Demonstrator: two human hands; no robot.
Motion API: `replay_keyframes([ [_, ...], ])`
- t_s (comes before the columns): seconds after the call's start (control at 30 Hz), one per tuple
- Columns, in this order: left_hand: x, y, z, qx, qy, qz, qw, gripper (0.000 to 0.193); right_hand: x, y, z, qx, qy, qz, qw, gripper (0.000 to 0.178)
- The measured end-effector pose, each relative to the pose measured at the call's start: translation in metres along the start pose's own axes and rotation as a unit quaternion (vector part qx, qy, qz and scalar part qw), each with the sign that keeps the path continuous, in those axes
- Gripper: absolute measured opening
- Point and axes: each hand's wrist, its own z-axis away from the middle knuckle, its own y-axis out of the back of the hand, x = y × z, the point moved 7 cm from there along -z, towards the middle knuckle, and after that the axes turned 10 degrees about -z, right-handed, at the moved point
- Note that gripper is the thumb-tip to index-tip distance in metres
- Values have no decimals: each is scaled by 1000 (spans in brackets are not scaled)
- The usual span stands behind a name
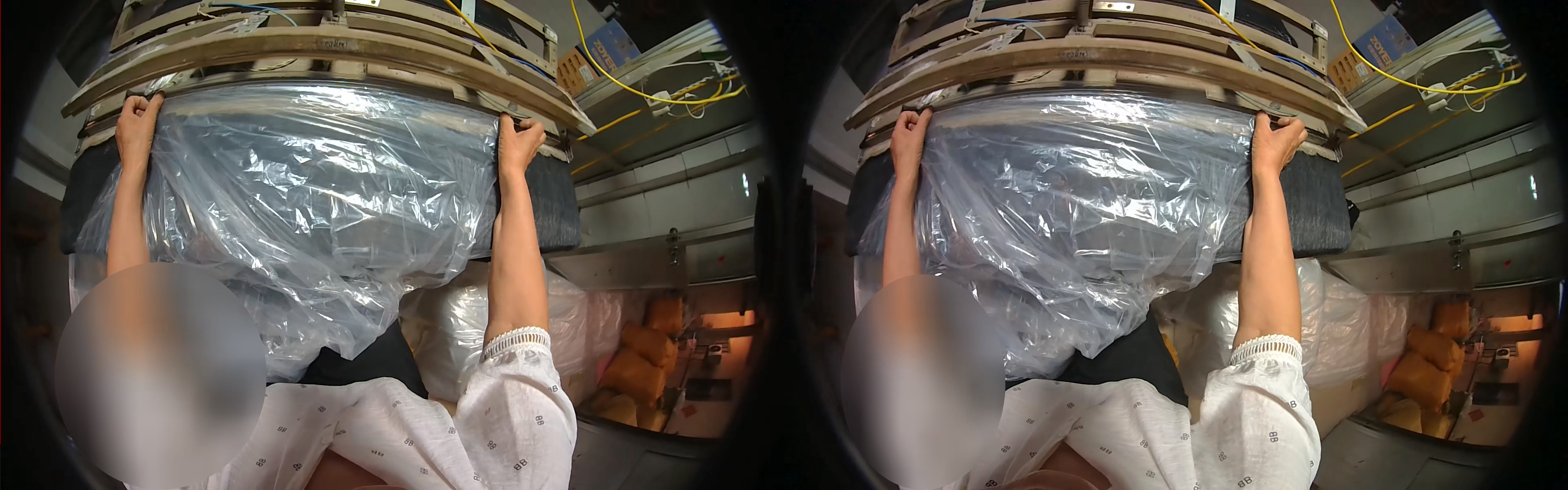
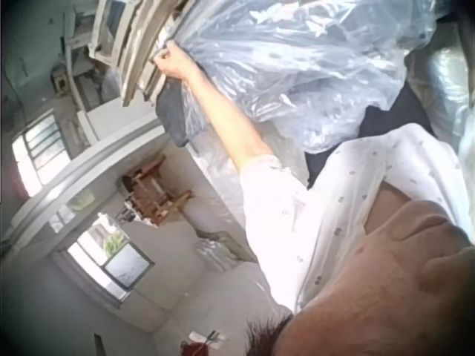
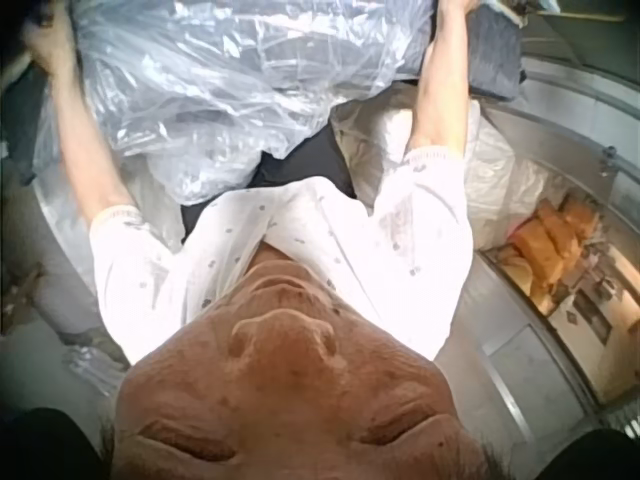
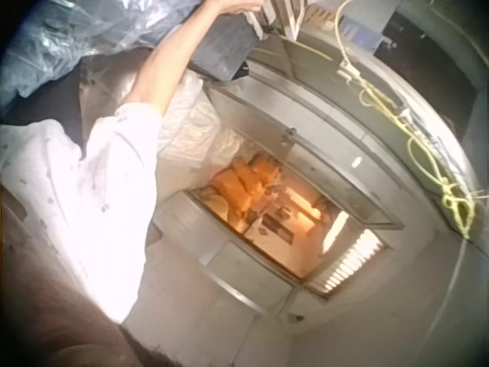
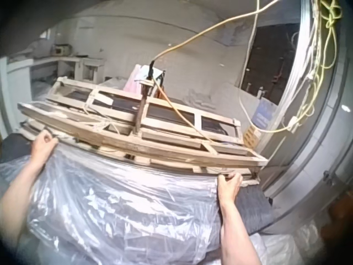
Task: The recorder is wrapping a large dark object, likely a plastic or rubber part, in clear plastic sheeting.
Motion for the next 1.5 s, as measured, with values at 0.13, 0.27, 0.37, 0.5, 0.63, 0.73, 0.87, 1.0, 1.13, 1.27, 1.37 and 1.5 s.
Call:
replay_keyframes([
  [0.13,-16,6,-2,36,-29,33,998,36,2,-3,-2,3,-16,-29,999,34],
  [0.27,-13,13,5,1,16,45,999,38,4,5,-4,18,-40,-64,997,42],
  [0.37,-13,18,7,20,-3,75,997,41,5,4,-3,26,-40,-77,996,46],
  [0.5,15,19,26,0,-23,-48,999,38,6,10,-3,46,-34,-93,994,48],
  [0.63,6,45,25,72,-89,155,981,27,39,20,-29,-76,-6,-106,991,40],
  [0.73,-16,95,66,58,-59,80,993,26,-12,16,49,-160,-47,-315,934,33],
  [0.87,-1,122,155,71,-200,-77,974,26,-46,67,120,-252,-113,-251,928,43],
  [1.0,-148,165,217,290,56,30,955,26,-77,111,182,-383,106,-148,906,53],
  [1.13,-393,61,333,92,502,47,859,43,-85,116,263,-473,103,-148,863,80],
  [1.27,-444,-75,426,-144,528,453,704,54,-85,77,330,-607,96,-130,778,98],
  [1.37,-342,-137,448,-133,546,436,703,54,-104,59,357,-657,102,-43,746,97],
  [1.5,-284,-133,434,-83,569,397,716,54,-131,30,376,-648,279,35,708,87],
])
